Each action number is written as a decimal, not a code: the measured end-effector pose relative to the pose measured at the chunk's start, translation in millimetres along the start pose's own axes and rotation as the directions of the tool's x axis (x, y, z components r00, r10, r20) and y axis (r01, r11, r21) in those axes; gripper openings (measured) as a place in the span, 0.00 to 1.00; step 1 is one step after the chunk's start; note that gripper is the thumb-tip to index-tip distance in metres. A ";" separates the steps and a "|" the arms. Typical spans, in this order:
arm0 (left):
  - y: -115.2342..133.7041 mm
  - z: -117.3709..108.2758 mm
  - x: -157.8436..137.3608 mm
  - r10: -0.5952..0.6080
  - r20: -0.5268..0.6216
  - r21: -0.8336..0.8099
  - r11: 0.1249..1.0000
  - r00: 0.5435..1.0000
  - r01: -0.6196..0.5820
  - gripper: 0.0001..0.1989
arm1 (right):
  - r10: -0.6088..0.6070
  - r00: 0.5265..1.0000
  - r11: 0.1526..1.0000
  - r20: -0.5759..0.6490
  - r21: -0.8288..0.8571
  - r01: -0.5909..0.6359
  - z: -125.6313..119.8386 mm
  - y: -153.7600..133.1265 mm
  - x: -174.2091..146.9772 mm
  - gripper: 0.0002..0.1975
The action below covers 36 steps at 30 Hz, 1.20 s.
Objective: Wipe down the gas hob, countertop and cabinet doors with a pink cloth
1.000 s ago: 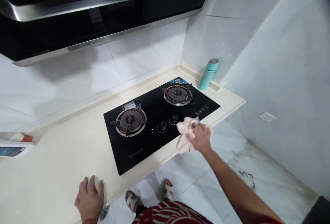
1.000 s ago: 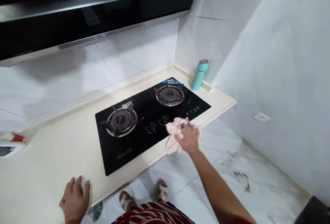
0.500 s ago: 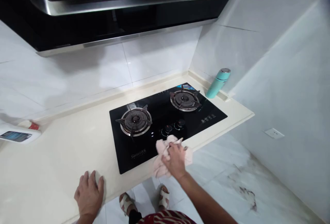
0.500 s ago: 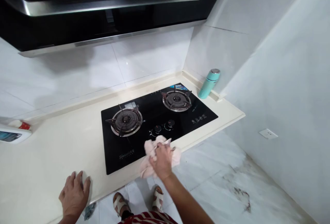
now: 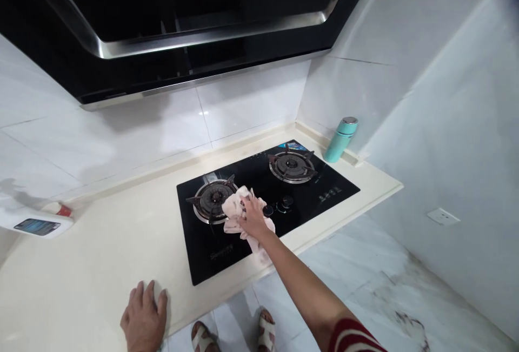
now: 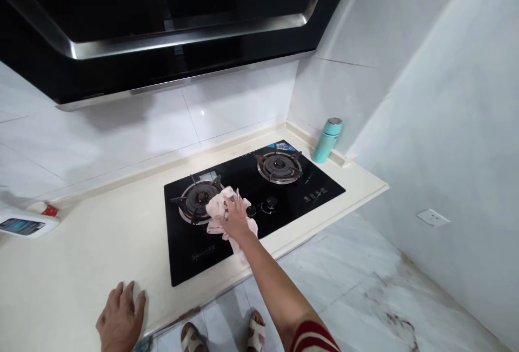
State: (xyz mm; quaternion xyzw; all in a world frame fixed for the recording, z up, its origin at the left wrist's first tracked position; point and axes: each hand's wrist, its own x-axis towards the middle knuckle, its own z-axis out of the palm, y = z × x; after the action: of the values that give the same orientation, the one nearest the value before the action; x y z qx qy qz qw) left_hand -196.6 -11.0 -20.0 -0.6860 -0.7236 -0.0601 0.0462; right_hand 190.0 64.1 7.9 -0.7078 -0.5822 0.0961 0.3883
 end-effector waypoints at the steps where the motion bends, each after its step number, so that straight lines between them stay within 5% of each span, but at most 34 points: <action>1: -0.3 0.0 0.0 0.001 0.000 0.000 1.000 1.000 -0.001 0.27 | 0.025 0.999 1.000 0.021 -0.019 -0.025 5.8 2.8 -0.7 0.34; 8: -1.9 -0.1 0.1 0.001 0.011 -0.019 1.000 1.000 -0.001 0.30 | -0.010 0.995 0.973 0.101 -0.229 0.033 10.4 2.7 -64.6 0.31; 12: -2.5 1.1 0.5 -0.008 0.021 -0.030 1.000 1.000 0.009 0.28 | -0.063 0.990 0.959 0.129 -0.267 0.096 -26.9 35.8 -100.5 0.23; 17: -1.6 0.7 1.1 -0.022 0.026 -0.031 0.999 0.999 0.023 0.28 | 0.032 0.998 0.906 0.051 -0.423 -0.007 -89.4 114.4 -116.6 0.24; 20: 0.2 -1.6 1.8 -0.029 0.029 -0.044 0.999 0.999 0.031 0.29 | 0.244 0.967 0.818 -0.077 -0.519 -0.248 -128.2 155.1 -105.4 0.24; 23: 1.6 -3.0 2.2 -0.031 0.020 -0.060 0.998 0.999 0.032 0.31 | 0.532 0.822 0.644 -0.203 -0.534 -0.548 -164.5 181.5 -79.4 0.25; 26: 2.5 -3.1 2.2 -0.025 0.007 -0.065 0.998 1.000 0.026 0.32 | 0.642 0.724 0.542 -0.253 -0.517 -0.662 -188.5 194.9 -47.0 0.26; 30: 4.3 -3.3 1.7 -0.030 -0.008 -0.059 0.998 1.000 0.030 0.32 | 0.641 0.749 0.559 -0.170 -0.565 -0.607 -186.1 193.5 -5.4 0.27; 36: 5.6 -4.5 2.3 -0.032 0.002 -0.058 0.998 0.999 0.032 0.34 | 0.481 0.855 0.735 0.195 -0.621 -0.272 -140.9 169.5 54.7 0.23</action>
State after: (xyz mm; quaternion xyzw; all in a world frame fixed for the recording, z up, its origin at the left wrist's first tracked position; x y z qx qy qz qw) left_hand -191.2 -9.1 -15.1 -0.6756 -0.7324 -0.0815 0.0246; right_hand 416.5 48.1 8.8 -0.8672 -0.4837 0.1162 0.0216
